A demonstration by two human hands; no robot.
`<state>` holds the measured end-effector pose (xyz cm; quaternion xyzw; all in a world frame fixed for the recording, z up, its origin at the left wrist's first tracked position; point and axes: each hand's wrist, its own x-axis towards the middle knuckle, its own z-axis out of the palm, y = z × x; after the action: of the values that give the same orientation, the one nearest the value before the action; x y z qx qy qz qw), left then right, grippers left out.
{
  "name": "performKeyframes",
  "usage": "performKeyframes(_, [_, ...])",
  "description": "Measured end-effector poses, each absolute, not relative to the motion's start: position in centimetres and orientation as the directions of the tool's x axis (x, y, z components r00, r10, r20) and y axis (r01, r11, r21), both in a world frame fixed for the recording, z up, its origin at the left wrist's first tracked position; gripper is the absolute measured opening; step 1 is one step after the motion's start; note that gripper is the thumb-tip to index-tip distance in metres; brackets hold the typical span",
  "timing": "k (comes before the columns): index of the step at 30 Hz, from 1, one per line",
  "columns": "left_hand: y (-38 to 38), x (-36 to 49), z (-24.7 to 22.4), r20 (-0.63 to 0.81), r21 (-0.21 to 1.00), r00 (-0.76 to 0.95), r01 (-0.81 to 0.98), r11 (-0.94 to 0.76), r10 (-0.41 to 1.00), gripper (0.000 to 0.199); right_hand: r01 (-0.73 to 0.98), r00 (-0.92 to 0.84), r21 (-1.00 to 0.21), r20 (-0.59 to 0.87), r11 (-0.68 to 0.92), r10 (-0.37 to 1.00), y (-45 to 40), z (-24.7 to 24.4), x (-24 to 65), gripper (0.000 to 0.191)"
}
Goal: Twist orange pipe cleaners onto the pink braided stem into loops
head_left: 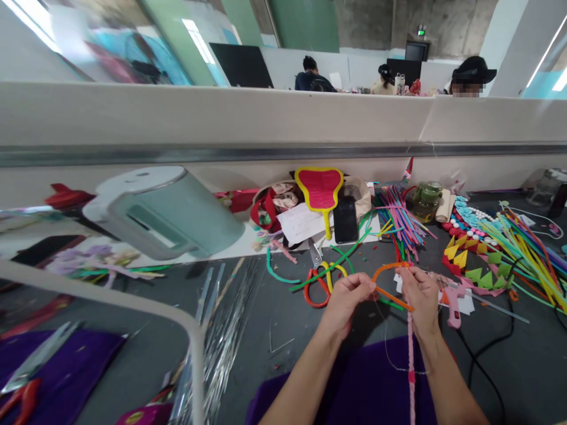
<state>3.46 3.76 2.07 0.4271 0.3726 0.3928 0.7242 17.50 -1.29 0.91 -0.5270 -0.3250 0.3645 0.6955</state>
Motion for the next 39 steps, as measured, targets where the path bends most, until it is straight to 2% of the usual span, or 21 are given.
performKeyframes(5, [3.5,3.5,2.3,-0.088,0.995,0.266,-0.028,0.099,0.960,0.011,-0.111,0.511,-0.984,0.067,0.143,0.857,-1.4,1.1,17.4,0.031])
performKeyframes(10, [2.9,3.6,2.4,0.134,0.958,0.181,0.227,-0.174,0.974,0.011,-0.094,0.496,-0.986,0.076,0.140,0.865,-1.5,1.2,17.2,0.030])
performKeyframes(13, [2.6,3.9,2.4,0.177,0.962,0.185,0.172,-0.210,0.967,0.012,-0.122,0.492,-0.982,0.065,0.142,0.868,-1.4,1.1,17.1,0.031])
performKeyframes(17, [2.4,4.5,2.3,0.046,0.987,0.259,-0.162,-0.004,0.965,0.020,-0.176,0.490,-0.972,0.049,0.154,0.870,-1.2,0.8,17.1,0.031])
performKeyframes(19, [2.4,4.6,2.3,-0.037,0.964,0.288,-0.243,0.110,0.957,0.022,-0.214,0.487,-0.964,0.038,0.161,0.873,-1.1,0.6,17.2,0.031])
performKeyframes(23, [2.4,4.2,2.8,-0.115,0.935,0.401,-0.265,0.236,0.909,0.020,-0.348,0.469,-0.922,-0.012,0.172,0.883,-0.8,0.2,17.3,0.031])
performKeyframes(26, [2.7,3.7,3.1,-0.176,0.863,0.575,-0.301,0.407,0.799,0.019,-0.475,0.423,-0.862,-0.045,0.179,0.905,-0.7,0.4,17.3,0.029])
performKeyframes(29, [2.9,3.3,3.2,-0.179,0.786,0.686,-0.331,0.522,0.705,0.021,-0.569,0.371,-0.805,-0.066,0.170,0.926,-0.8,0.8,17.1,0.029])
performKeyframes(34, [2.9,2.9,2.7,-0.157,0.743,0.755,-0.335,0.580,0.636,0.028,-0.661,0.251,-0.743,-0.087,0.105,0.964,-1.1,1.3,16.7,0.026])
performKeyframes(39, [2.7,2.7,2.2,-0.133,0.754,0.770,-0.330,0.568,0.624,0.032,-0.708,0.182,-0.703,-0.084,0.071,0.980,-1.3,1.4,16.6,0.025])
